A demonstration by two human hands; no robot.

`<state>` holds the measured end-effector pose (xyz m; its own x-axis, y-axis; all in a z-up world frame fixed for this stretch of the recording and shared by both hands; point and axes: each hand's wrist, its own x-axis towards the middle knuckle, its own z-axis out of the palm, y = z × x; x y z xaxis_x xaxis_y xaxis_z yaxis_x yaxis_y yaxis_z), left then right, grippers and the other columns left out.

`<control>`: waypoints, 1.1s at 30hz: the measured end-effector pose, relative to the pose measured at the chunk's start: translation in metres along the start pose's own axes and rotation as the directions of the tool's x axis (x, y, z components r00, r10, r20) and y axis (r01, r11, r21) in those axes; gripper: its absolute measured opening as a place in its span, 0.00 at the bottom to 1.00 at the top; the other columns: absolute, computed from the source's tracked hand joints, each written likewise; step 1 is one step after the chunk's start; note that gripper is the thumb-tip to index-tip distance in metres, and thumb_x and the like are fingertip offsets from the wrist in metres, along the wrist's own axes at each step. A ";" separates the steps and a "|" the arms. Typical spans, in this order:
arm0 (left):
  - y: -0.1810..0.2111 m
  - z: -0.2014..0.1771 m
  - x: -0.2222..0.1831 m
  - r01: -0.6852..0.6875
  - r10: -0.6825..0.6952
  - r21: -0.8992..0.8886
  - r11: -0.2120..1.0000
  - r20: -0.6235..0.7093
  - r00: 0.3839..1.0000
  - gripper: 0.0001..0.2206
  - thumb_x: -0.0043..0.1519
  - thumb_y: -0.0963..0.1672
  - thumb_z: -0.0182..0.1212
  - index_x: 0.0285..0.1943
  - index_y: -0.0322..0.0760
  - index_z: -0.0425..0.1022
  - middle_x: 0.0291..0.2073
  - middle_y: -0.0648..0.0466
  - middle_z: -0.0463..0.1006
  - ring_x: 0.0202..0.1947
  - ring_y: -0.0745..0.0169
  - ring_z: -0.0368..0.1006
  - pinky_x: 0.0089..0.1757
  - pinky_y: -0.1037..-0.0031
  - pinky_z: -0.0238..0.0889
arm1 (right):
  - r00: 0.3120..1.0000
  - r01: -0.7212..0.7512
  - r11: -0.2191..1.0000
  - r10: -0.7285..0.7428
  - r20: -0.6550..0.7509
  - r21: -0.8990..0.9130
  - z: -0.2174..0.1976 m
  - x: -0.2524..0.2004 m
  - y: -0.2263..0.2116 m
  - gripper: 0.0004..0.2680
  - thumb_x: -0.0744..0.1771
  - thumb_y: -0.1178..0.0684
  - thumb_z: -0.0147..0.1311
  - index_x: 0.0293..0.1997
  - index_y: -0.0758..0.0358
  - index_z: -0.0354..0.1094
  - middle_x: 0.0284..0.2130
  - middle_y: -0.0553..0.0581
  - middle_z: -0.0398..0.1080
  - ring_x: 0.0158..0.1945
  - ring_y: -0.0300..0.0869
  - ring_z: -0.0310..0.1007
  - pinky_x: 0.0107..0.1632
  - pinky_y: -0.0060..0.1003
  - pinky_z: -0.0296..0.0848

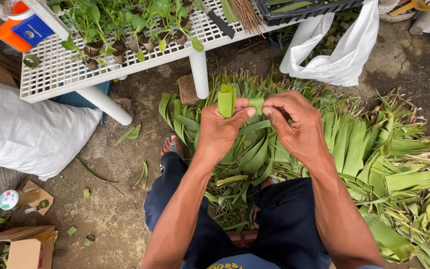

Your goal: Folding long green leaves into small rectangular pouches for agricultural use.

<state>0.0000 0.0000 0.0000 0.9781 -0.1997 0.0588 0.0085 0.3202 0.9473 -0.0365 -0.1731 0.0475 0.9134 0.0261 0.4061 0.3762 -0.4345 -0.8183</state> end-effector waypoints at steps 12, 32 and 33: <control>0.006 -0.002 0.000 0.042 -0.054 0.141 0.989 0.081 0.995 0.09 0.58 0.33 0.67 0.45 0.31 0.84 0.35 0.44 0.85 0.43 0.65 0.76 0.48 0.65 0.73 | 0.999 -0.008 0.999 0.007 0.039 0.033 -0.008 -0.005 0.020 0.04 0.70 0.64 0.57 0.46 0.62 0.77 0.37 0.61 0.73 0.42 0.45 0.74 0.46 0.44 0.73; 0.020 0.005 -0.003 0.003 -0.009 0.157 0.988 0.037 0.999 0.08 0.58 0.36 0.69 0.45 0.33 0.84 0.34 0.46 0.85 0.39 0.69 0.76 0.47 0.68 0.74 | 1.000 -0.014 1.000 0.014 -0.023 0.026 0.001 -0.006 0.007 0.02 0.69 0.64 0.60 0.45 0.68 0.77 0.34 0.64 0.74 0.38 0.42 0.72 0.42 0.42 0.75; 0.021 0.006 -0.004 -0.016 0.015 0.159 0.987 0.008 1.000 0.08 0.58 0.35 0.69 0.45 0.32 0.84 0.34 0.43 0.85 0.39 0.65 0.78 0.46 0.66 0.75 | 1.000 0.004 1.000 -0.004 -0.008 0.028 0.001 -0.006 0.005 0.03 0.69 0.64 0.60 0.46 0.68 0.77 0.35 0.65 0.74 0.37 0.44 0.72 0.43 0.43 0.76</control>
<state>-0.0048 0.0025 0.0217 0.9765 -0.2022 0.0750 -0.0401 0.1719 0.9843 -0.0394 -0.1746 0.0406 0.9106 0.0208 0.4128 0.3845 -0.4090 -0.8276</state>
